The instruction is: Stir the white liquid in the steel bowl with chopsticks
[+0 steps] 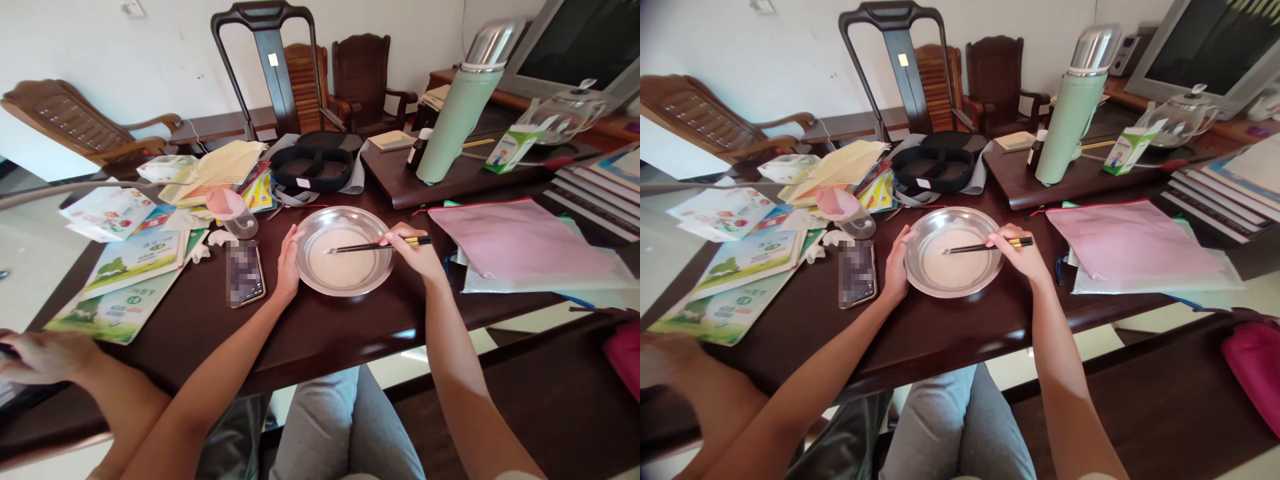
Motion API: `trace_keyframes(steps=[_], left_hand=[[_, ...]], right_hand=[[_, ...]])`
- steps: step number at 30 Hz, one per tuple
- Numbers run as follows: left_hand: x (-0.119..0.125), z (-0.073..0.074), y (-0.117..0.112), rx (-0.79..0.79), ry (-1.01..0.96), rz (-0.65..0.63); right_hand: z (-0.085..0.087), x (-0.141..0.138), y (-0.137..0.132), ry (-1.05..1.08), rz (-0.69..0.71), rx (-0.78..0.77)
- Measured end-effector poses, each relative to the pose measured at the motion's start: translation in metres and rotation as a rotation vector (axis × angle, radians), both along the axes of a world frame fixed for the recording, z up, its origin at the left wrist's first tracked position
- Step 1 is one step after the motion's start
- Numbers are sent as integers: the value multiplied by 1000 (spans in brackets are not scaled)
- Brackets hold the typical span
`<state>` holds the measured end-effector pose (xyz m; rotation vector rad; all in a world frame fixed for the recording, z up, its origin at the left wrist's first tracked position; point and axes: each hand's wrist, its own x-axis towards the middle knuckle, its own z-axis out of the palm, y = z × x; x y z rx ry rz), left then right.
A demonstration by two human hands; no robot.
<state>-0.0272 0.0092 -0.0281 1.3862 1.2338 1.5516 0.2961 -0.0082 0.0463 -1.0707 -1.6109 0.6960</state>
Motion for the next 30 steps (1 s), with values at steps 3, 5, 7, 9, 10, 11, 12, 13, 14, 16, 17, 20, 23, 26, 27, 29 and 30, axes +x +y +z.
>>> trace_keyframes(steps=[3,5,7,9,10,11,12,13,14,16,17,20,23,26,27,29,30], left_hand=[[1,1,0,-15,-27,18],[2,2,0,-16,-28,19],[1,2,-1,-10,-17,11],[1,2,-1,2,-9,3],[1,2,-1,7,-8,0],[1,2,-1,12,-7,-2],[1,2,-1,15,-4,-2],[0,1,-1,15,0,-2],[0,1,-1,13,5,-1],[0,0,0,6,4,2],[0,0,0,3,-2,2],[0,-1,0,2,-5,-3],[0,0,-1,11,4,-8],[0,2,-1,22,-12,-11],[0,2,-1,21,-14,-12],[1,3,-1,11,-18,-9],[1,3,-1,5,-22,-6]], right_hand=[[-1,9,1,101,-163,43],[-1,13,0,185,-189,36],[0,12,-2,197,-107,0],[1,6,-3,131,15,-36],[1,2,-3,89,60,-43],[2,0,-3,53,77,-38],[1,-1,-2,29,72,-31],[1,-1,-1,20,43,-20],[1,1,0,30,-5,-10],[0,7,0,99,-112,7],[1,11,-1,150,-150,19],[2,14,-4,222,-127,9],[2,6,-6,123,30,-65],[1,-1,-3,31,62,-36],[0,0,-1,24,25,-11],[-2,4,1,62,-89,32],[-3,8,1,102,-143,44]])
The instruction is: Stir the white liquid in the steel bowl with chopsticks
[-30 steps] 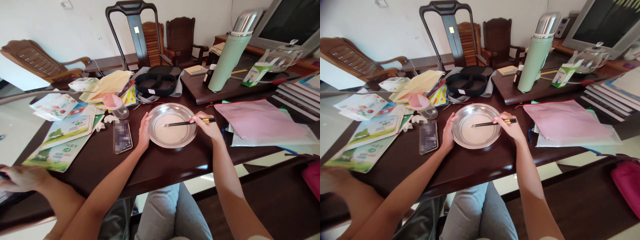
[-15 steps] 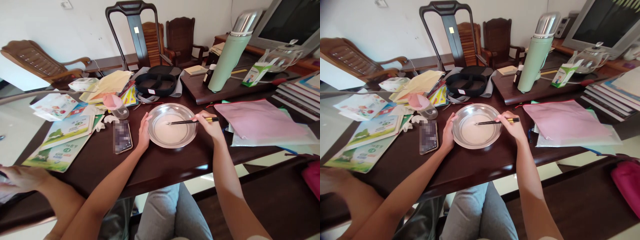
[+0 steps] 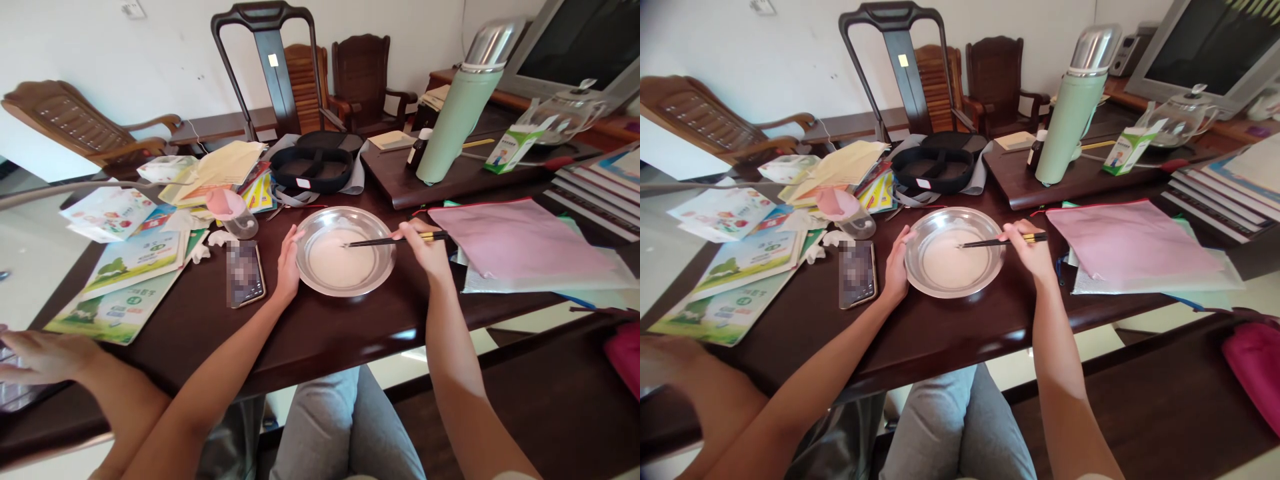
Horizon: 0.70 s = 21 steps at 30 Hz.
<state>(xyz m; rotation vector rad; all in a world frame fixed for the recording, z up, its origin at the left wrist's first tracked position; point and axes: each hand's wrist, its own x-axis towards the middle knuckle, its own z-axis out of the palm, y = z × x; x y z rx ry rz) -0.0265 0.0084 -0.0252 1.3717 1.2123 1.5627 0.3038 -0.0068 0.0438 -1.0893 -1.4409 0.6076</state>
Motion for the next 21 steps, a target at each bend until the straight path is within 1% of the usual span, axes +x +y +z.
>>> trace_keyframes(steps=[2,3,5,7,9,10,12,14,15,16,18,21], left_hand=[[0,0,0,-11,-8,12],[0,0,0,-14,-8,18],[0,-1,0,-12,10,20],[-1,-1,0,0,34,9],[-2,-2,1,13,49,-5],[-2,-2,1,16,50,-8],[-2,-3,1,14,47,-6],[-2,-4,2,6,41,-2],[-2,-4,2,1,38,2],[-1,-5,2,-2,33,5],[0,-4,2,-1,23,9],[0,-3,1,11,31,5]], right_hand=[[0,5,-1,77,-43,-3],[0,6,-2,94,-22,-21],[2,4,-5,76,74,-68],[3,-3,-6,11,179,-94],[3,-8,-5,-52,216,-78],[2,-9,-4,-70,198,-63],[1,-7,-1,-62,93,-25],[0,-1,0,12,-34,9],[0,1,-1,57,-71,17],[0,4,-1,94,-79,14],[2,4,-4,110,-5,-21],[4,-4,-6,18,178,-95]])
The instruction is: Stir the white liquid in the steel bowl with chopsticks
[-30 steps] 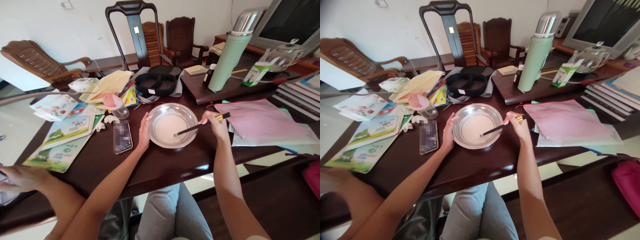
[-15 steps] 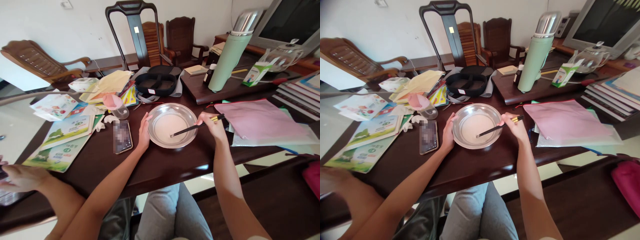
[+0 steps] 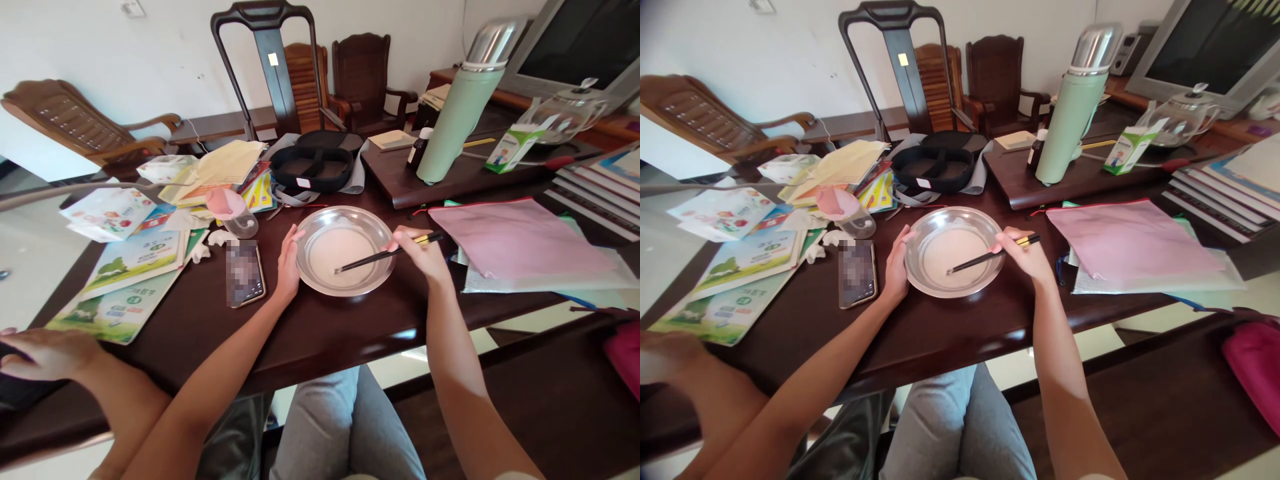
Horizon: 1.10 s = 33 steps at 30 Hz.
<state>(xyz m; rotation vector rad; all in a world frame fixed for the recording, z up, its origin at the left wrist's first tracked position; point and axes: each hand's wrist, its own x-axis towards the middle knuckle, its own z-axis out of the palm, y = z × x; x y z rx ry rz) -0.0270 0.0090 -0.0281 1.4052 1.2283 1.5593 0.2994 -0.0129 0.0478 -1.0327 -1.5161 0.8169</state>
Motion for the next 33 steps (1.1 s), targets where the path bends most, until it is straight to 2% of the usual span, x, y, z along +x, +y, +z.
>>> trace_keyframes(steps=[3,7,9,14,16,19,22,24,29,31,33], left_hand=[[-1,1,-1,5,19,-10],[-2,0,0,-4,-2,-18],[-1,0,1,-11,-30,-11],[0,1,0,-4,-27,-8],[0,2,0,-3,-21,-10],[0,1,0,-5,-26,-11],[0,-1,1,-11,-35,-4],[0,-2,1,-14,-35,3],[-1,-1,1,8,-25,-10],[-1,0,0,12,-23,-14],[-1,-1,0,5,-17,-11]], right_hand=[[0,-6,2,-75,23,24],[-2,3,5,8,-181,88],[-2,8,4,76,-213,91],[-1,1,1,-23,21,16],[-2,-4,3,-77,58,28],[-5,-1,7,-79,-67,71],[-5,8,7,14,-216,87],[-4,11,5,64,-205,66],[-1,-1,1,-53,31,8],[-1,-3,3,-92,19,35],[-3,0,5,-80,-86,70]])
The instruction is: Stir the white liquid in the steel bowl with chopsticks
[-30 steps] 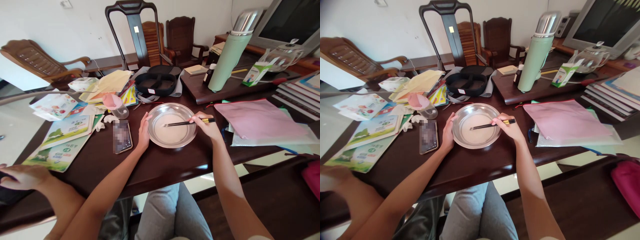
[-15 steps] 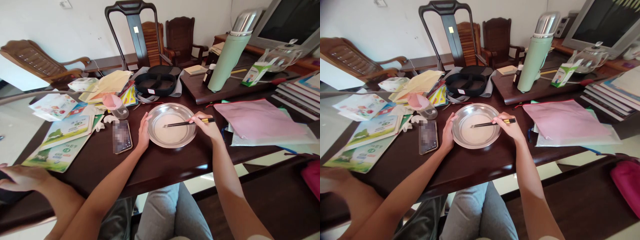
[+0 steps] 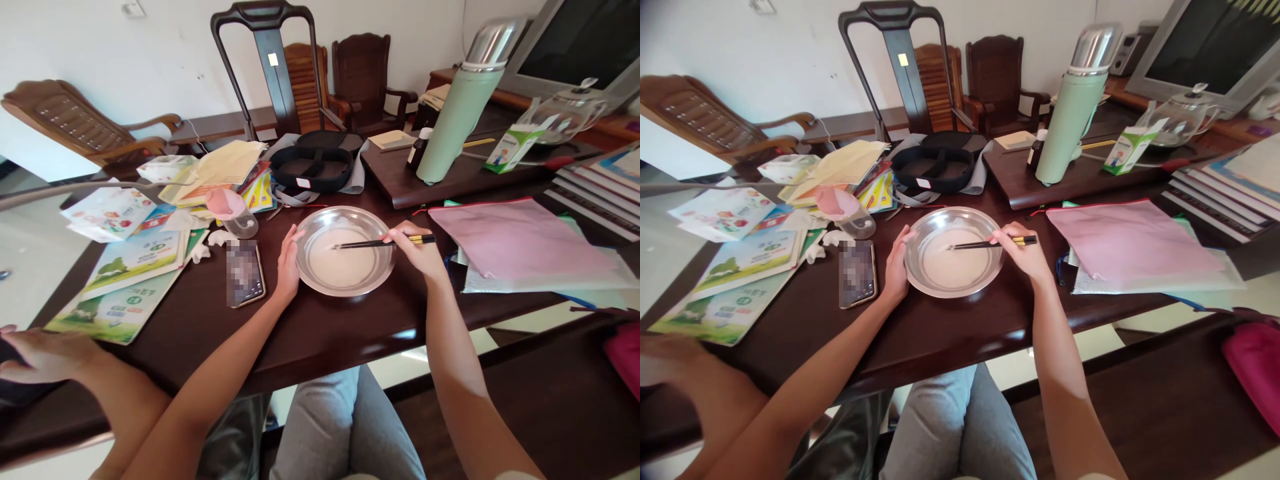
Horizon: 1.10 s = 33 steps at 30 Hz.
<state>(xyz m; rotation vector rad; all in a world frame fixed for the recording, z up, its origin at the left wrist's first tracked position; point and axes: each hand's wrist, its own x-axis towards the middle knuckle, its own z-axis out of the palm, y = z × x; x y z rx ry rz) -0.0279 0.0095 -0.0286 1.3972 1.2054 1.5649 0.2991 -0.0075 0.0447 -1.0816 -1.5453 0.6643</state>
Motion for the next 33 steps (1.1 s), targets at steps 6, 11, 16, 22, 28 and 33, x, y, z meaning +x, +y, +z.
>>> trace_keyframes(steps=[6,11,16,22,28,33], left_hand=[[1,-1,0,-18,-1,14],[0,0,0,13,5,1],[0,-1,1,5,-11,7],[0,0,0,0,8,1],[0,0,0,-6,-1,2],[1,0,-1,-23,-10,6]], right_hand=[[-1,11,-2,137,-59,-2],[-1,-2,-2,-24,112,-21],[-3,7,1,69,-97,22],[-1,1,-3,52,66,-41],[-2,2,2,31,-61,22],[0,8,-2,150,-65,-31]])
